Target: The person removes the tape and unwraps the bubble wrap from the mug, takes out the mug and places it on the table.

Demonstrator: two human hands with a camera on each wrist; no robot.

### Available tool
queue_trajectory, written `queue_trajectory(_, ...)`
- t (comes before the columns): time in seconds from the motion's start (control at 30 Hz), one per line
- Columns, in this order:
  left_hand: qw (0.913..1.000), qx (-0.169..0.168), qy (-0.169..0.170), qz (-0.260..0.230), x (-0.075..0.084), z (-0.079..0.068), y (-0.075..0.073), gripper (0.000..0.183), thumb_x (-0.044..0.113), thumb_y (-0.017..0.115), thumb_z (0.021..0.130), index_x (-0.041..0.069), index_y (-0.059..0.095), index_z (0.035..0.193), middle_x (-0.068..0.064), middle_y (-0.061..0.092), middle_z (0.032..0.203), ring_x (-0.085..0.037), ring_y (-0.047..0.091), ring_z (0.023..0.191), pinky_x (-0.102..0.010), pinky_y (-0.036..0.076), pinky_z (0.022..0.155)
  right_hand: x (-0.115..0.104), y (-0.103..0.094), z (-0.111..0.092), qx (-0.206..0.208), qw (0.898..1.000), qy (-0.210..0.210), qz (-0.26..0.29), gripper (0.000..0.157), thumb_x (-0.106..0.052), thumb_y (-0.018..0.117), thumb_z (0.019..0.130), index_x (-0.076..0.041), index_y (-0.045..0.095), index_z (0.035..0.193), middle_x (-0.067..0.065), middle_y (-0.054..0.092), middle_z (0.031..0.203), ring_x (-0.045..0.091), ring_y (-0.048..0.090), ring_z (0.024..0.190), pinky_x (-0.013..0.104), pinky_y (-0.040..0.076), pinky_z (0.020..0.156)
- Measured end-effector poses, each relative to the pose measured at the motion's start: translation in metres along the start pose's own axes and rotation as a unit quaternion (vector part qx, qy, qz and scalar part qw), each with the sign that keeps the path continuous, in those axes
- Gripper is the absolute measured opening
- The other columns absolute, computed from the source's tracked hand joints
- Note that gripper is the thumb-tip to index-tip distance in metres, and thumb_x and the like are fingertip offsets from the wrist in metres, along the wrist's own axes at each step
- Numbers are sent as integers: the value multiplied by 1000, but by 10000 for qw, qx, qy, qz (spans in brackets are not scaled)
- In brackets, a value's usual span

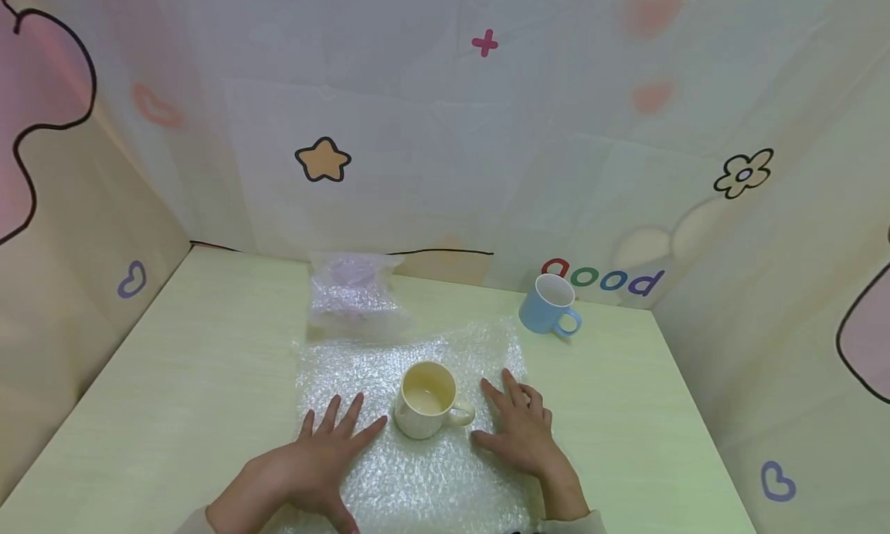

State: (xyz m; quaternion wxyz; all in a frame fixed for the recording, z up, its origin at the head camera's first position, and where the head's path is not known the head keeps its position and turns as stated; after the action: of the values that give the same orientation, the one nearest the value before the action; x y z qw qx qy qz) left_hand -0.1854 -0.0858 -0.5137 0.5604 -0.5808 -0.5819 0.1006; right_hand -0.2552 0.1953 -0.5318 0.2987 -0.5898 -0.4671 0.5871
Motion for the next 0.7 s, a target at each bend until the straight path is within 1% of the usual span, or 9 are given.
queue_trajectory(0.17, 9997, 72, 4, 242, 1, 0, 3, 144, 65, 93, 52, 18, 19, 166, -26, -4, 172, -59, -5, 155, -83, 7, 114, -2, -2, 0, 3, 10000, -11, 31, 85, -43, 80, 82, -22, 46, 157, 17, 19, 173, 46, 21, 149, 65, 32, 101)
queue_trajectory(0.37, 9989, 163, 11, 431, 3, 0, 6, 145, 66, 94, 50, 15, 21, 165, -28, -2, 172, -60, -4, 154, -84, 8, 114, -2, -1, 0, -34, 10000, -9, -3, 86, -45, 80, 82, -23, 45, 157, 17, 19, 173, 46, 20, 150, 65, 31, 102)
queue_trajectory(0.5, 9979, 283, 39, 586, 4, 1, 9, 147, 66, 94, 49, 13, 21, 165, -29, -1, 171, -61, -3, 154, -85, 8, 113, -2, 0, -1, -56, 10000, -2, 11, 86, -45, 79, 82, -22, 45, 158, 17, 18, 173, 46, 20, 150, 66, 31, 102)
queue_trajectory(0.7, 9965, 419, -17, 721, 5, 1, 13, 149, 68, 94, 47, 14, 20, 165, -28, -1, 172, -60, -4, 154, -85, 8, 113, -1, 1, -4, -92, 9999, -44, 80, 85, -46, 78, 84, -21, 44, 158, 17, 16, 173, 47, 19, 152, 68, 31, 104)
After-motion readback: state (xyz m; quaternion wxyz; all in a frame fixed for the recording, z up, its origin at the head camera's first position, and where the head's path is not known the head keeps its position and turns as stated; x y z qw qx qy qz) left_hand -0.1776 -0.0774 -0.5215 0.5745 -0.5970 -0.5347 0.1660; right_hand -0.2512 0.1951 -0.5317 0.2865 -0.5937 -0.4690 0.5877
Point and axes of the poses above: each hand's wrist, its own z-axis towards the middle knuckle, its own y-axis out of the palm, x = y × z, the point moved 8 cm from there along z, towards the middle knuckle
